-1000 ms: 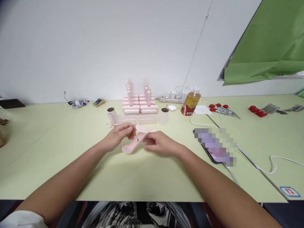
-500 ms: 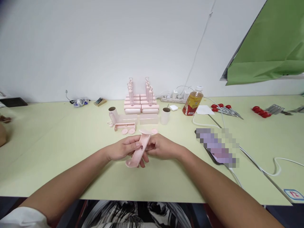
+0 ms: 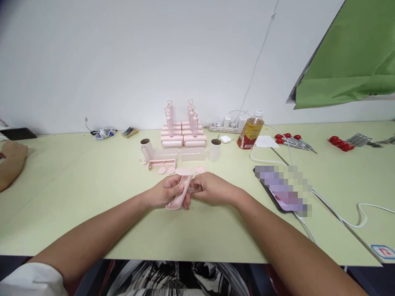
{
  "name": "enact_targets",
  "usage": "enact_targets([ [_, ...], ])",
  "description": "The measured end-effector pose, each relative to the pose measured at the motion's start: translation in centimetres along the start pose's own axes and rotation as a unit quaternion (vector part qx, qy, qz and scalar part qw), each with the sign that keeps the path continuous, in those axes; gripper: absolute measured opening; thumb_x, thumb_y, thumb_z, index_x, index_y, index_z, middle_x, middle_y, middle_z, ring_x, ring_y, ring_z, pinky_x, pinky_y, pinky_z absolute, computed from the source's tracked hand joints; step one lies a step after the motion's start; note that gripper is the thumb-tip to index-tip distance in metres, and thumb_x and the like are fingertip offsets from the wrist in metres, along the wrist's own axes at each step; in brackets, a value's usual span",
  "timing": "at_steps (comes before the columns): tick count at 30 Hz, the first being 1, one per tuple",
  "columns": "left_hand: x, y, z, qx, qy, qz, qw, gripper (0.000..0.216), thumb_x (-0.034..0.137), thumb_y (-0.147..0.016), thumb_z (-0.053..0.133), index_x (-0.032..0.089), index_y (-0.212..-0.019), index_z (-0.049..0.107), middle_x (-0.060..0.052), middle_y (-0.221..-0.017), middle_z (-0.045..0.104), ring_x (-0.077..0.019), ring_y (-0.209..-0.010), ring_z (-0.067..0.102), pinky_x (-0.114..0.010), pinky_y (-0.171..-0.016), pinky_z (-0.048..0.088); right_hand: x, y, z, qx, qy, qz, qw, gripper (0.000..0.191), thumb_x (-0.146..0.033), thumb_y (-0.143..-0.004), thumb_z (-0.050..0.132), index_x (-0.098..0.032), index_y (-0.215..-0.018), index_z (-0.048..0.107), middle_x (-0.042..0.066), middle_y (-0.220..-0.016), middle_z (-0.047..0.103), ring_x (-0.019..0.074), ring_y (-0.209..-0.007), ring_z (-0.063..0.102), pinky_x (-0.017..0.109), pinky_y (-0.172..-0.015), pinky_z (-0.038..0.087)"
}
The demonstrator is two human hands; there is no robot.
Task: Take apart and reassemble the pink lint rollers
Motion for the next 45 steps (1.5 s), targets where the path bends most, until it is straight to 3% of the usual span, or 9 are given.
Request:
enact_targets([
  [10,1.0,-0.6,0.4,0.088,-0.013,0.09,0.992,0.042,0.056,-0.085,0.058,0.017,-0.094,0.049,0.0,-0.064,0.059,-0.0111,-0.052,0.057,-0.024,-0.052,0.045,0.0,0.6,-2.4,0.058,0.141,0.012,0.988,0.02,-0.014,-0.077,0.054,-0.022,-0.083,0.072,0.002,-0.079,0.072,0.0182,-0.07,0.063,0.026,-0.064,0.043],
  [14,3.3,0.3,-1.7,0.162,-0.024,0.099,0.982,0.044,0.058,-0.085,0.054,0.019,-0.102,0.043,0.0,-0.072,0.063,-0.0146,-0.056,0.062,-0.028,-0.056,0.048,1.4,1.3,-4.6,0.091,0.252,0.043,0.963,0.033,-0.013,-0.079,0.052,-0.02,-0.105,0.071,0.007,-0.104,0.072,0.0242,-0.092,0.065,0.032,-0.078,0.047],
  [17,6.0,0.4,-4.1,0.235,-0.164,0.104,0.952,0.034,0.053,-0.091,0.047,0.019,-0.096,0.044,-0.003,-0.079,0.066,-0.0164,-0.064,0.063,-0.031,-0.061,0.047,1.8,1.3,-4.8,0.1,0.294,0.031,0.95,0.041,-0.013,-0.079,0.054,-0.019,-0.117,0.067,0.011,-0.126,0.064,0.0286,-0.115,0.058,0.039,-0.094,0.045],
  [19,7.8,-0.7,-4.8,0.266,-0.357,0.098,0.89,0.026,0.043,-0.093,0.045,0.018,-0.085,0.049,-0.004,-0.079,0.064,-0.0169,-0.07,0.06,-0.031,-0.066,0.045,1.4,0.9,-3.4,0.066,0.295,-0.009,0.953,0.044,-0.012,-0.078,0.055,-0.019,-0.12,0.065,0.012,-0.133,0.059,0.029,-0.121,0.054,0.04,-0.098,0.043],
  [24,8.2,-6.3,-4.4,0.242,-0.714,0.078,0.653,0.018,0.023,-0.09,0.05,0.016,-0.087,0.066,-0.009,-0.093,0.062,-0.0244,-0.093,0.055,-0.037,-0.078,0.04,1.1,0.0,0.0,0.002,0.295,-0.033,0.955,0.04,-0.012,-0.078,0.054,-0.019,-0.115,0.067,0.012,-0.138,0.054,0.0327,-0.125,0.049,0.044,-0.097,0.043],
  [29,4.9,-10.2,-3.9,0.147,-0.831,0.064,0.533,0.012,0.017,-0.081,0.06,0.011,-0.085,0.069,-0.013,-0.087,0.062,-0.0288,-0.096,0.054,-0.041,-0.082,0.036,2.0,0.0,0.3,-0.014,0.288,0.007,0.958,0.033,-0.016,-0.081,0.053,-0.016,-0.112,0.066,0.017,-0.143,0.047,0.0349,-0.126,0.046,0.046,-0.096,0.042],
  [41,5.3,-9.4,-4.2,0.137,-0.825,0.058,0.545,0.017,0.021,-0.083,0.055,0.012,-0.084,0.069,-0.013,-0.091,0.063,-0.0283,-0.094,0.054,-0.04,-0.079,0.036,2.0,-1.0,0.1,0.017,0.295,0.03,0.955,0.036,-0.023,-0.085,0.053,-0.015,-0.119,0.062,0.017,-0.131,0.054,0.0323,-0.116,0.05,0.043,-0.093,0.043],
  [43,6.4,-8.3,-3.7,0.152,-0.805,0.064,0.57,0.02,0.02,-0.087,0.049,0.013,-0.083,0.067,-0.012,-0.09,0.063,-0.0262,-0.091,0.055,-0.038,-0.077,0.037,2.0,-0.9,-0.3,0.042,0.301,0.035,0.952,0.041,-0.023,-0.085,0.053,-0.016,-0.125,0.058,0.016,-0.136,0.051,0.0328,-0.119,0.049,0.042,-0.091,0.043],
  [45,7.5,-6.6,-2.7,0.177,-0.754,0.077,0.628,0.027,0.021,-0.093,0.039,0.015,-0.084,0.064,-0.009,-0.087,0.063,-0.0222,-0.084,0.056,-0.035,-0.071,0.038,1.8,-0.7,-1.0,0.074,0.309,0.054,0.947,0.043,-0.023,-0.085,0.052,-0.018,-0.128,0.056,0.015,-0.134,0.053,0.0325,-0.117,0.05,0.039,-0.085,0.044],
])
Point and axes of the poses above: each hand's wrist, its own y-axis away from the middle knuckle, its own z-axis out of the palm, x = y × z, the point moved 8 cm from there along -y, towards the middle knuckle
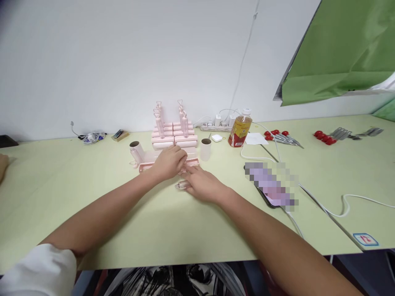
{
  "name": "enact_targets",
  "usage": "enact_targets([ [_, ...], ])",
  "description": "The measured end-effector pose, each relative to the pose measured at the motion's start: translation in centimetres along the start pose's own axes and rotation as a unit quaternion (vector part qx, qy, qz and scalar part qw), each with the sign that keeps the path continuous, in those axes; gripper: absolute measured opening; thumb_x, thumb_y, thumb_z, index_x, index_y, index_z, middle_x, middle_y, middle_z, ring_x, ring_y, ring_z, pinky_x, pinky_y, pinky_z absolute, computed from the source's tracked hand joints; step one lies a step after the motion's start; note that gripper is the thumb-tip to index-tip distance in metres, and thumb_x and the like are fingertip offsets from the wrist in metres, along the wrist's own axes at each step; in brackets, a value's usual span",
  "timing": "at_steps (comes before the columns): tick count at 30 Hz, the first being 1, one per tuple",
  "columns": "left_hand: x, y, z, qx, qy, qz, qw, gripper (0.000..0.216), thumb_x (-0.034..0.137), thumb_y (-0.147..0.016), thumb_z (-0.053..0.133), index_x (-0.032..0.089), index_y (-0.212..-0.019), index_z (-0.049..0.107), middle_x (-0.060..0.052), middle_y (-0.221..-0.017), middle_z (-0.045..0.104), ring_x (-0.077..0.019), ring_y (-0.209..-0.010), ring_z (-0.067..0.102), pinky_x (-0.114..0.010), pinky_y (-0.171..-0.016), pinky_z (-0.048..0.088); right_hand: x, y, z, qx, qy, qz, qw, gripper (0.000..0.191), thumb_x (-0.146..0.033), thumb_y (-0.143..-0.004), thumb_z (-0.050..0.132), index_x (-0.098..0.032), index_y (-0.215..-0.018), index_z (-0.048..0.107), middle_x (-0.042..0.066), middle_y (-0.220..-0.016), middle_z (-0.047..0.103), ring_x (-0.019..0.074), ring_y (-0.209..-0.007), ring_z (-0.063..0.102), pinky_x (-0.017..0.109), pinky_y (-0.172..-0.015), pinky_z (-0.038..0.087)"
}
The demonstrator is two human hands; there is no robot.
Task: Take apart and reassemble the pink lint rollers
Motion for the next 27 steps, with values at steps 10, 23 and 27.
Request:
enact_targets([
  [10,-0.5,8.2,-1.3,-0.061,0.225,-0.042,0.972,0.024,0.039,-0.092,0.047,0.021,-0.107,0.053,-0.004,-0.093,0.066,-0.019,-0.079,0.061,-0.029,-0.067,0.044,-0.3,0.7,-1.8,0.016,-0.138,0.073,0.988,0.022,-0.039,-0.085,0.058,-0.018,-0.091,0.063,0.004,-0.077,0.066,0.0163,-0.066,0.056,0.025,-0.057,0.032],
  [23,1.0,9.1,-1.1,-0.074,0.043,0.023,0.996,0.027,0.037,-0.094,0.043,0.018,-0.102,0.06,-0.009,-0.094,0.067,-0.0233,-0.087,0.061,-0.036,-0.075,0.043,-0.8,0.2,-0.4,0.049,-0.323,0.055,0.944,0.039,-0.044,-0.091,0.048,-0.018,-0.062,0.053,-0.003,-0.056,0.053,0.012,-0.055,0.047,0.024,-0.055,0.034],
  [27,1.8,9.2,-0.4,-0.072,0.046,-0.009,0.996,0.027,0.037,-0.095,0.038,0.017,-0.099,0.056,-0.008,-0.093,0.065,-0.0217,-0.08,0.06,-0.032,-0.064,0.042,-1.1,0.4,-0.6,0.064,-0.383,0.043,0.921,0.045,-0.05,-0.091,0.047,-0.019,-0.059,0.05,-0.003,-0.053,0.05,0.0107,-0.051,0.044,0.023,-0.053,0.035],
])
Point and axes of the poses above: each hand's wrist, its own y-axis away from the middle knuckle, its own z-axis out of the palm, x = y × z, the point moved 8 cm from there along -y, towards the middle knuckle
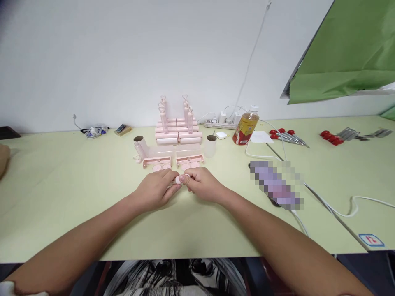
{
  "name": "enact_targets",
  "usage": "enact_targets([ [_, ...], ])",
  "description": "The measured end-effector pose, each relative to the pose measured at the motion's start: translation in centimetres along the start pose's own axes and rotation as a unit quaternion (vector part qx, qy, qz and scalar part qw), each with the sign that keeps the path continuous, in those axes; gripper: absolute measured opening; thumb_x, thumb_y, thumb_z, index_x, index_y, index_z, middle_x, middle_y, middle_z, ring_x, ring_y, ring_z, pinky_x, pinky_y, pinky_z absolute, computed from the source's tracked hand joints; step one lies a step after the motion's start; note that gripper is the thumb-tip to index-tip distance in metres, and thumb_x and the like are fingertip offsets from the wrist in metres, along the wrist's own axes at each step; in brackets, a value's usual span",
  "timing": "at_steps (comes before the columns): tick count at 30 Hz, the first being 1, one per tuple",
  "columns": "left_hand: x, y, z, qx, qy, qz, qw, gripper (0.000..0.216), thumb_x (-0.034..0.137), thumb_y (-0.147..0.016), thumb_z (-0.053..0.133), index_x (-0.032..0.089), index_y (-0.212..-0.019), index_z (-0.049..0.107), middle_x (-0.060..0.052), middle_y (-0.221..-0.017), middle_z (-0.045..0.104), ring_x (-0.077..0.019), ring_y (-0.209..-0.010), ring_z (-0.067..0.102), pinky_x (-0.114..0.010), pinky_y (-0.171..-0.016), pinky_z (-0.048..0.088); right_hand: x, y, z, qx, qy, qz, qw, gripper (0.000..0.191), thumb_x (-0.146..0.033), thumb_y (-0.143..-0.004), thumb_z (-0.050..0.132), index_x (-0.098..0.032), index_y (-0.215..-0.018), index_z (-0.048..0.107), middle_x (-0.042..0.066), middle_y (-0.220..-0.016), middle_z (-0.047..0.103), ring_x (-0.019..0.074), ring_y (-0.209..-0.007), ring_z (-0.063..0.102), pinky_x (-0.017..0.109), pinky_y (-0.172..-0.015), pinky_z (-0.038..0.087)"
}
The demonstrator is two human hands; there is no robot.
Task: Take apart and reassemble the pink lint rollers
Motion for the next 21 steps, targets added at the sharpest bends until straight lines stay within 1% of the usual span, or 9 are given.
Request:
enact_targets([
  [5,-0.5,0.1,-0.1,0.042,0.029,-0.011,0.999,0.03,0.044,-0.093,0.04,0.019,-0.096,0.056,-0.004,-0.088,0.065,-0.0188,-0.071,0.058,-0.029,-0.058,0.037,-0.5,0.1,-0.1,-0.004,-0.045,-0.023,0.999,0.046,-0.053,-0.091,0.047,-0.018,-0.06,0.049,-0.004,-0.053,0.048,0.0099,-0.05,0.042,0.023,-0.051,0.034],
  [9,-1.1,0.1,-0.8,0.115,0.135,-0.021,0.984,0.028,0.047,-0.088,0.051,0.02,-0.088,0.056,-0.001,-0.074,0.062,-0.015,-0.064,0.055,-0.026,-0.057,0.037,-0.6,0.0,-0.3,-0.015,-0.074,-0.019,0.997,0.048,-0.057,-0.089,0.047,-0.019,-0.061,0.05,-0.003,-0.052,0.05,0.0105,-0.049,0.044,0.023,-0.05,0.035],
  [11,-2.5,0.5,-1.9,0.187,0.227,-0.056,0.954,0.028,0.046,-0.087,0.054,0.02,-0.081,0.054,0.001,-0.067,0.057,-0.0121,-0.058,0.051,-0.025,-0.055,0.037,-0.5,0.0,-1.5,0.005,-0.106,-0.019,0.994,0.049,-0.061,-0.088,0.046,-0.019,-0.063,0.051,-0.002,-0.052,0.052,0.0113,-0.048,0.047,0.024,-0.05,0.037],
  [13,-4.5,1.1,-3.1,0.26,0.305,-0.1,0.911,0.027,0.045,-0.087,0.055,0.02,-0.078,0.052,0.003,-0.061,0.052,-0.0102,-0.053,0.046,-0.023,-0.052,0.036,0.1,0.0,-4.0,0.071,-0.121,-0.014,0.99,0.049,-0.063,-0.087,0.045,-0.02,-0.064,0.051,-0.002,-0.051,0.053,0.0118,-0.046,0.048,0.025,-0.048,0.037],
  [14,-5.4,1.3,-3.4,0.283,0.335,-0.114,0.892,0.026,0.044,-0.088,0.054,0.02,-0.081,0.052,0.004,-0.06,0.05,-0.0098,-0.052,0.044,-0.023,-0.051,0.035,0.5,0.1,-5.5,0.121,-0.106,-0.006,0.987,0.048,-0.062,-0.087,0.046,-0.02,-0.064,0.051,-0.002,-0.049,0.051,0.0117,-0.044,0.046,0.025,-0.047,0.036],
  [16,-6.7,1.4,-3.5,0.291,0.385,-0.123,0.867,0.022,0.042,-0.089,0.052,0.021,-0.091,0.052,0.005,-0.06,0.046,-0.0099,-0.051,0.043,-0.023,-0.051,0.035,1.6,0.5,-8.5,0.216,-0.014,0.024,0.976,0.044,-0.055,-0.086,0.051,-0.02,-0.06,0.049,-0.003,-0.048,0.049,0.0112,-0.045,0.044,0.025,-0.047,0.033],
  [17,-7.1,1.3,-3.2,0.283,0.407,-0.123,0.86,0.021,0.041,-0.09,0.051,0.021,-0.095,0.05,0.006,-0.061,0.046,-0.0101,-0.052,0.044,-0.023,-0.052,0.036,2.2,0.6,-9.6,0.244,0.043,0.049,0.968,0.042,-0.052,-0.084,0.054,-0.02,-0.057,0.048,-0.003,-0.048,0.049,0.0111,-0.045,0.042,0.025,-0.047,0.031],
  [19,-7.3,0.9,-2.3,0.249,0.438,-0.117,0.856,0.022,0.04,-0.09,0.05,0.021,-0.1,0.049,0.005,-0.066,0.049,-0.0108,-0.057,0.049,-0.023,-0.055,0.04,3.6,0.6,-10.8,0.265,0.126,0.099,0.951,0.038,-0.047,-0.081,0.058,-0.02,-0.056,0.047,-0.003,-0.048,0.048,0.0111,-0.045,0.04,0.025,-0.046,0.028],
  [21,-6.9,0.5,-1.7,0.22,0.43,-0.103,0.869,0.022,0.04,-0.09,0.051,0.02,-0.099,0.051,0.002,-0.072,0.054,-0.0116,-0.063,0.052,-0.024,-0.059,0.043,4.7,0.3,-11.3,0.256,0.192,0.136,0.937,0.034,-0.044,-0.078,0.06,-0.02,-0.057,0.047,-0.003,-0.049,0.048,0.0117,-0.047,0.04,0.026,-0.047,0.027],
])
Point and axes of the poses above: each hand's wrist, its own y-axis away from the middle knuckle, its own z-axis out of the palm, x = y × z, the point moved 8 cm from there along -y, towards the middle knuckle
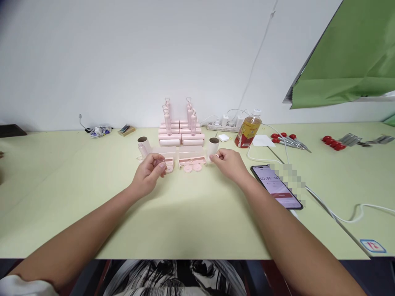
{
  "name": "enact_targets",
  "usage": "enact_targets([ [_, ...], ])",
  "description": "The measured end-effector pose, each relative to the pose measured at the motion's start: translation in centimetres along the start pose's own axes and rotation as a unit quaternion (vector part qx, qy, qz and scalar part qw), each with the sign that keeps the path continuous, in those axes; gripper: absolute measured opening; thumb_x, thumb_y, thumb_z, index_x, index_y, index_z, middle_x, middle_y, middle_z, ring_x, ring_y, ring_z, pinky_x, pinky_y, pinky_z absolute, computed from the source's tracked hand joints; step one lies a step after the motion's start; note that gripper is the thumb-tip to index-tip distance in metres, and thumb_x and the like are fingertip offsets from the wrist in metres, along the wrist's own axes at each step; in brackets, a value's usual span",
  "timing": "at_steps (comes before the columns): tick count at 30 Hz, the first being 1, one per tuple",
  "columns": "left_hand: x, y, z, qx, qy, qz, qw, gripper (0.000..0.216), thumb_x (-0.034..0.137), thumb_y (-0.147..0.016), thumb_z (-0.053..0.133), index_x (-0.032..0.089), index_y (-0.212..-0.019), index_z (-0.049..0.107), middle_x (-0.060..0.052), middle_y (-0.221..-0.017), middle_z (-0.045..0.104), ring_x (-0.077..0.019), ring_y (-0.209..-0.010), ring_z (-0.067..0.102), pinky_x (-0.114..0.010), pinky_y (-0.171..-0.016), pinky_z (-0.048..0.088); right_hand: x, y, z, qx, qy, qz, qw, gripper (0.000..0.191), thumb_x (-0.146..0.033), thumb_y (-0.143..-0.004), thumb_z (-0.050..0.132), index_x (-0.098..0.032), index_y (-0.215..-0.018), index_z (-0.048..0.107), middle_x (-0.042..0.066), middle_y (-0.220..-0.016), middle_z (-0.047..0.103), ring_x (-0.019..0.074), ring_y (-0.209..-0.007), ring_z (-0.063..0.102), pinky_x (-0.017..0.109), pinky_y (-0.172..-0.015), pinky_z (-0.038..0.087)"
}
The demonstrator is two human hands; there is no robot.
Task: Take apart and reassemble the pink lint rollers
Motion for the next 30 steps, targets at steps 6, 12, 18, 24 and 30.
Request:
enact_targets([
  [6,1.1,0.2,0.0,0.03,-0.081,0.056,0.995,0.022,0.039,-0.083,0.063,0.02,-0.094,0.063,0.001,-0.073,0.051,-0.0117,-0.067,0.047,-0.026,-0.064,0.041,1.7,-1.0,1.5,-0.04,0.154,0.022,0.987,0.02,-0.038,-0.077,0.057,-0.021,-0.067,0.058,0.003,-0.065,0.062,0.0173,-0.06,0.051,0.027,-0.051,0.027],
  [12,0.0,0.1,-0.3,0.058,0.103,-0.044,0.992,0.031,0.044,-0.079,0.066,0.02,-0.086,0.048,0.006,-0.064,0.05,-0.0075,-0.051,0.046,-0.021,-0.048,0.039,2.0,-1.5,3.2,-0.062,0.18,0.011,0.982,0.019,-0.036,-0.08,0.054,-0.02,-0.074,0.063,0.008,-0.077,0.068,0.0208,-0.07,0.057,0.028,-0.054,0.03],
  [18,-1.2,0.2,1.1,0.018,0.227,-0.143,0.963,0.037,0.039,-0.072,0.072,0.02,-0.084,0.042,0.002,-0.068,0.064,-0.0124,-0.052,0.061,-0.021,-0.042,0.044,2.5,-1.3,0.1,-0.001,0.074,0.044,0.996,0.036,-0.047,-0.077,0.062,-0.017,-0.097,0.066,0.009,-0.082,0.071,0.0213,-0.07,0.062,0.029,-0.058,0.04],
  [24,-1.7,1.2,4.4,-0.052,0.328,-0.192,0.924,0.043,0.043,-0.073,0.074,0.02,-0.088,0.041,-0.004,-0.087,0.071,-0.0134,-0.057,0.067,-0.02,-0.043,0.047,-4.1,2.6,2.4,-0.17,-0.237,-0.113,0.95,0.048,-0.041,-0.071,0.073,-0.019,-0.111,0.059,0.004,-0.083,0.068,0.0163,-0.067,0.06,0.029,-0.06,0.046],
  [30,-0.7,2.2,7.6,-0.168,0.309,-0.187,0.917,0.046,0.05,-0.075,0.071,0.021,-0.092,0.039,-0.007,-0.098,0.07,-0.0159,-0.062,0.069,-0.022,-0.044,0.049,-7.0,4.7,4.8,-0.166,-0.357,-0.126,0.911,0.027,-0.041,-0.074,0.069,-0.018,-0.085,0.062,0.002,-0.071,0.063,0.0109,-0.05,0.049,0.025,-0.047,0.04],
])
Point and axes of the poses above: each hand's wrist, its own y-axis away from the middle knuckle, its own z-axis out of the palm, x = y × z, the point moved 8 cm from there along -y, towards the middle knuckle
